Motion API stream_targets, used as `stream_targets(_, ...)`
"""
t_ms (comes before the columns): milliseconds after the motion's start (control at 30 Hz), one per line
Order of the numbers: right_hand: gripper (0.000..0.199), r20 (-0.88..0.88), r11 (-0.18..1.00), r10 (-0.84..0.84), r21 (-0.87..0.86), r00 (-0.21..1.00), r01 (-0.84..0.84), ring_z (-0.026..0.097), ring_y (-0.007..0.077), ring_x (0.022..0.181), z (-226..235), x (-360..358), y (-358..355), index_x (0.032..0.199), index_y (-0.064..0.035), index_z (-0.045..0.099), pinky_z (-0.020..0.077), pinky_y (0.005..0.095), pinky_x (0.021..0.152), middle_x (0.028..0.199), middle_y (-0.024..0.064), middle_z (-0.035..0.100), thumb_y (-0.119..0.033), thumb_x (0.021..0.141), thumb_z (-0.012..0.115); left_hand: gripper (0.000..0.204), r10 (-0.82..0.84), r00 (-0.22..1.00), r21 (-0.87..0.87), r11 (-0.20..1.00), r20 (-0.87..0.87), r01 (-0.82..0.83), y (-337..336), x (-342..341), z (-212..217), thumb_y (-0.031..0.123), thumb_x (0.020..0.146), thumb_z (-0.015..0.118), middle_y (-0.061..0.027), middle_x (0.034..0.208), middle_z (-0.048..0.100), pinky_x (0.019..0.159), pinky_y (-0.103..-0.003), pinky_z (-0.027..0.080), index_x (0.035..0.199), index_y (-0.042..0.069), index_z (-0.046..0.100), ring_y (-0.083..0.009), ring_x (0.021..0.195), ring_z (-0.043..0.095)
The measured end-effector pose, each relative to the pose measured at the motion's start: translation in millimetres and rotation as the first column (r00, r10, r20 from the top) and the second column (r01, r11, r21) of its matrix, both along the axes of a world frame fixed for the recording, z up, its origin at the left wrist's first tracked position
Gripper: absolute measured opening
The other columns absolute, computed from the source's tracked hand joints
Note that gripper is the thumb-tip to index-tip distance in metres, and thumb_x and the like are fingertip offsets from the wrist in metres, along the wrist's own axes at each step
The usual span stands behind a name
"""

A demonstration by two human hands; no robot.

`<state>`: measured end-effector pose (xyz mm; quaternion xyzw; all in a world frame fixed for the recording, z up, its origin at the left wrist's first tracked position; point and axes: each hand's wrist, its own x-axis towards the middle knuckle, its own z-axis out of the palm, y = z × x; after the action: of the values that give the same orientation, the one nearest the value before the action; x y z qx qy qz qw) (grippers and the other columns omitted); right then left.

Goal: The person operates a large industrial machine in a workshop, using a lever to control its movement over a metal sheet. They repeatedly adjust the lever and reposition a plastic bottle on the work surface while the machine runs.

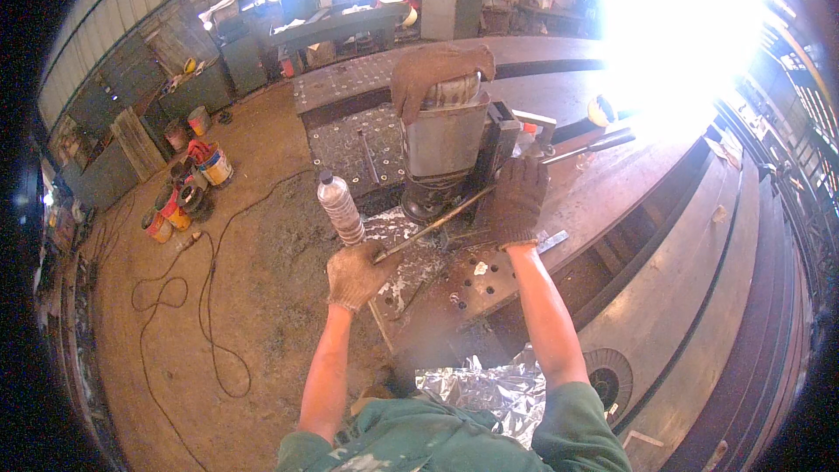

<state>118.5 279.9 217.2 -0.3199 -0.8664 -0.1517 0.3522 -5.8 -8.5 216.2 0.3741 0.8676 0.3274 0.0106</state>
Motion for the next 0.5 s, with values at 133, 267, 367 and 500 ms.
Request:
stream_targets(133,0.068,-0.026,0.993,-0.011,0.115,1.0,0.014,0.05,0.0408,0.134,-5.6,-0.6,2.5,0.129,0.0029,0.06,0.0355,0.0563,0.118,0.133,0.0209,0.059,-0.021,0.069,0.081,0.044,0.003,1.0,-0.014,1.0,0.0,-0.003,1.3,-1.3,-2.6,0.053,0.084,0.074,-0.0191,0.079,0.073,0.07,-0.05,0.057,0.086,0.009,0.079,-0.0403,0.078,0.073)
stream_targets(267,0.067,-0.038,0.993,0.012,0.121,0.999,-0.007,0.052,0.0407,0.133,-7.1,-4.1,6.5,0.127,0.0031,0.059,0.039,0.054,0.115,0.131,0.0204,0.06,-0.02,0.069,0.082,0.044,0.002,1.0,0.038,0.999,0.025,-0.003,0.7,0.5,-1.7,0.053,0.084,0.075,-0.0187,0.077,0.073,0.069,-0.049,0.056,0.086,0.009,0.078,-0.0397,0.076,0.073)
stream_targets(367,0.067,-0.033,0.996,0.03,0.086,0.999,-0.027,0.052,0.0408,0.133,-7.5,-1.3,6.8,0.127,0.0029,0.059,0.0406,0.0532,0.113,0.131,0.0202,0.06,-0.018,0.069,0.082,0.044,-0.004,0.999,0.051,0.999,0.046,0.002,0.3,3.5,5.0,0.052,0.085,0.074,-0.0184,0.077,0.073,0.069,-0.049,0.056,0.086,0.009,0.077,-0.0394,0.076,0.073)
stream_targets(500,0.072,-0.055,0.998,0.052,-0.016,0.997,-0.053,0.052,0.0413,0.133,-4.5,-3.9,-5.4,0.131,0.0035,0.057,0.041,0.0531,0.112,0.132,0.0203,0.059,-0.017,0.068,0.083,0.043,0.0,0.999,0.061,0.998,0.043,-0.003,0.3,1.7,-0.9,0.052,0.085,0.075,-0.0181,0.077,0.073,0.071,-0.05,0.056,0.087,0.008,0.078,-0.0395,0.077,0.073)
